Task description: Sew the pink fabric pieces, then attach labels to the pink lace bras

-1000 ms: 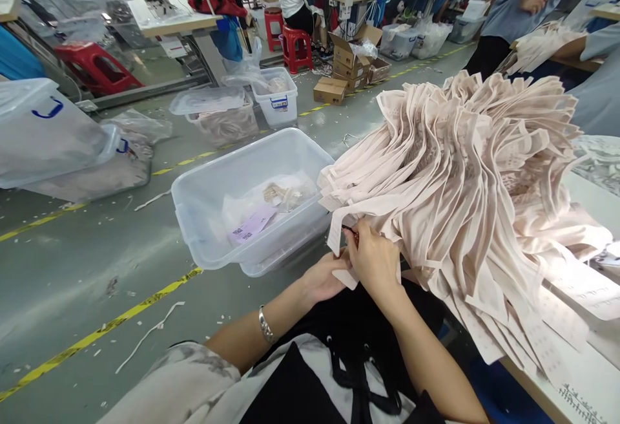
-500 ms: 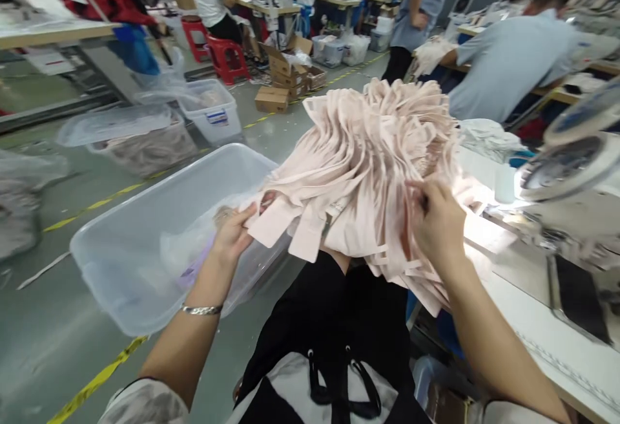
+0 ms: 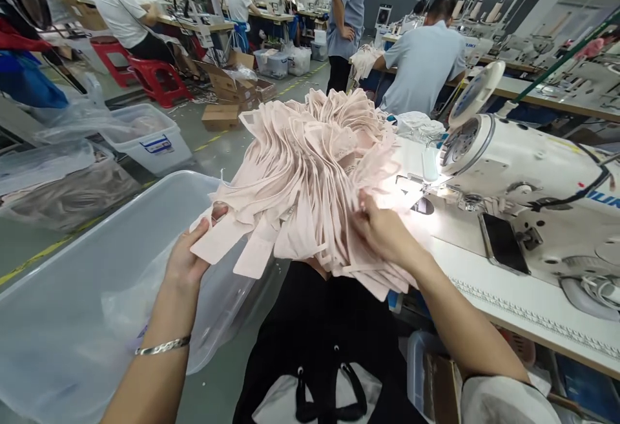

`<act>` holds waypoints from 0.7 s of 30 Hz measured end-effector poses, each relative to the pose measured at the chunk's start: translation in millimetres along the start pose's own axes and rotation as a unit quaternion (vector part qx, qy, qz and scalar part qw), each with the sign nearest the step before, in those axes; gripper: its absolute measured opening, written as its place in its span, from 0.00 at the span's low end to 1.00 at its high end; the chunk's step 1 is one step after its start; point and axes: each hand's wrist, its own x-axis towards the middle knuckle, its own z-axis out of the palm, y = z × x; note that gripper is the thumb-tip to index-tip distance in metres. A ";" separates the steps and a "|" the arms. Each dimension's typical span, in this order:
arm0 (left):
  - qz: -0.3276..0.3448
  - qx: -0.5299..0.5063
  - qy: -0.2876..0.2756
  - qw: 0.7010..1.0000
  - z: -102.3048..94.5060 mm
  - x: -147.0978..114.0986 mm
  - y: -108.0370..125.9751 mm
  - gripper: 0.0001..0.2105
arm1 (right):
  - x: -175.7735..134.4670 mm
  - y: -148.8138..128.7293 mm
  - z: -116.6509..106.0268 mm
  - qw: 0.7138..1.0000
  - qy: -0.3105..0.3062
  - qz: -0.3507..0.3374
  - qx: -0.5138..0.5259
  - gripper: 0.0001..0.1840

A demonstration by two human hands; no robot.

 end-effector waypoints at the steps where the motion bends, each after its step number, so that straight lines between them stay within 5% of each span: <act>1: 0.001 -0.008 -0.004 1.000 1.0 -1.4 0.6 0.09 | -11.9 -8.8 -1.8 0.999 -0.022 -0.046 0.018 0.31; 5: -0.039 -0.006 0.055 0.998 -0.1 -10.0 3.6 0.11 | -40.5 -25.3 -8.1 0.984 -0.053 -0.168 0.012 0.28; 8: -0.069 0.036 0.053 0.996 -7.4 -22.2 6.1 0.18 | -48.2 -30.1 -0.4 0.982 0.072 -0.167 -0.053 0.21; 11: -0.095 0.084 0.024 0.992 -17.8 -37.0 7.8 0.21 | -51.1 -42.4 24.1 0.952 0.176 -0.250 0.001 0.16; 15: -0.096 0.098 0.020 0.990 -32.4 -56.4 8.5 0.21 | -49.4 -69.6 75.0 0.910 0.062 -0.391 0.123 0.20; 18: -0.082 0.018 0.013 0.996 -36.3 -74.9 5.6 0.22 | -41.7 -91.2 109.7 0.933 0.007 -0.345 0.100 0.12; 21: -0.064 -0.082 -0.006 0.995 -31.1 -93.1 -3.4 0.21 | -31.4 -109.4 129.7 0.961 0.019 -0.276 0.027 0.13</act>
